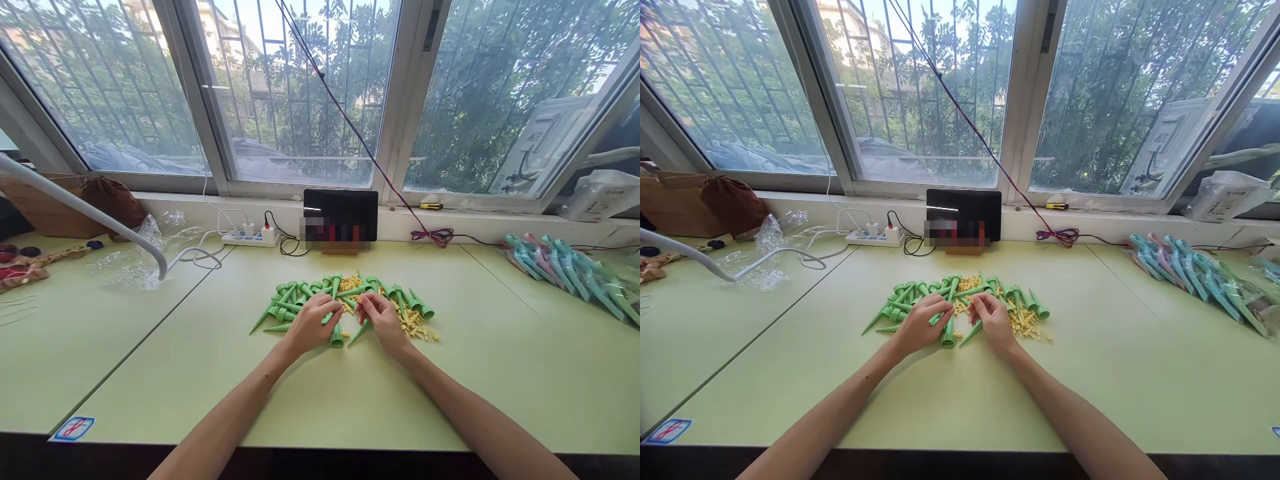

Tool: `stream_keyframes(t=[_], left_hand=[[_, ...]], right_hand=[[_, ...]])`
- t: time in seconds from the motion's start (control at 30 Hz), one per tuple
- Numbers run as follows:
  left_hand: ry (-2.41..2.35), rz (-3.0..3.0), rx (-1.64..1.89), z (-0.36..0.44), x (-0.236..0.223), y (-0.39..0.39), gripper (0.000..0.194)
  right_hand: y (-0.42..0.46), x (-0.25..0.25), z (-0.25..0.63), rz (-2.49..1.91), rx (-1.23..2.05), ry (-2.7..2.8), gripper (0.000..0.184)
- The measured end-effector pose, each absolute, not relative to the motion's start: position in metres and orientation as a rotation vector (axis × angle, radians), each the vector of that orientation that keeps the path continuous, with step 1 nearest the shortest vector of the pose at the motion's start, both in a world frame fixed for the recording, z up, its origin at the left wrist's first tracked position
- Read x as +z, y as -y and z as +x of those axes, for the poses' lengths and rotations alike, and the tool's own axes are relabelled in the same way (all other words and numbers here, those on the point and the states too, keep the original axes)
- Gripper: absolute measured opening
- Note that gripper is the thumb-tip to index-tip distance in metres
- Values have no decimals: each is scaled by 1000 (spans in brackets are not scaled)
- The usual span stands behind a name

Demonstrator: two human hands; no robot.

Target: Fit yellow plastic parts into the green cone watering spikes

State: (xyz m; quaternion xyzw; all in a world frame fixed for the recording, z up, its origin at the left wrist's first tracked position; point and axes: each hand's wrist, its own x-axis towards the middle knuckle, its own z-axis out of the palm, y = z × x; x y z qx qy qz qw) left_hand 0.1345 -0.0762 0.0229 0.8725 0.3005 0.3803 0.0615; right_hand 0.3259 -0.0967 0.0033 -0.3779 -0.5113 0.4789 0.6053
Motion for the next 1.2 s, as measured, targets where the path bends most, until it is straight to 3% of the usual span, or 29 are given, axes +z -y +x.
stream_keyframes(t=[0.9,1.2], left_hand=[[-840,2618,1063,135,24,79,17],[-821,2588,1091,135,21,77,19]], right_hand=[[110,8,323,-961,955,1573,31],[109,5,322,-900,969,1509,21]])
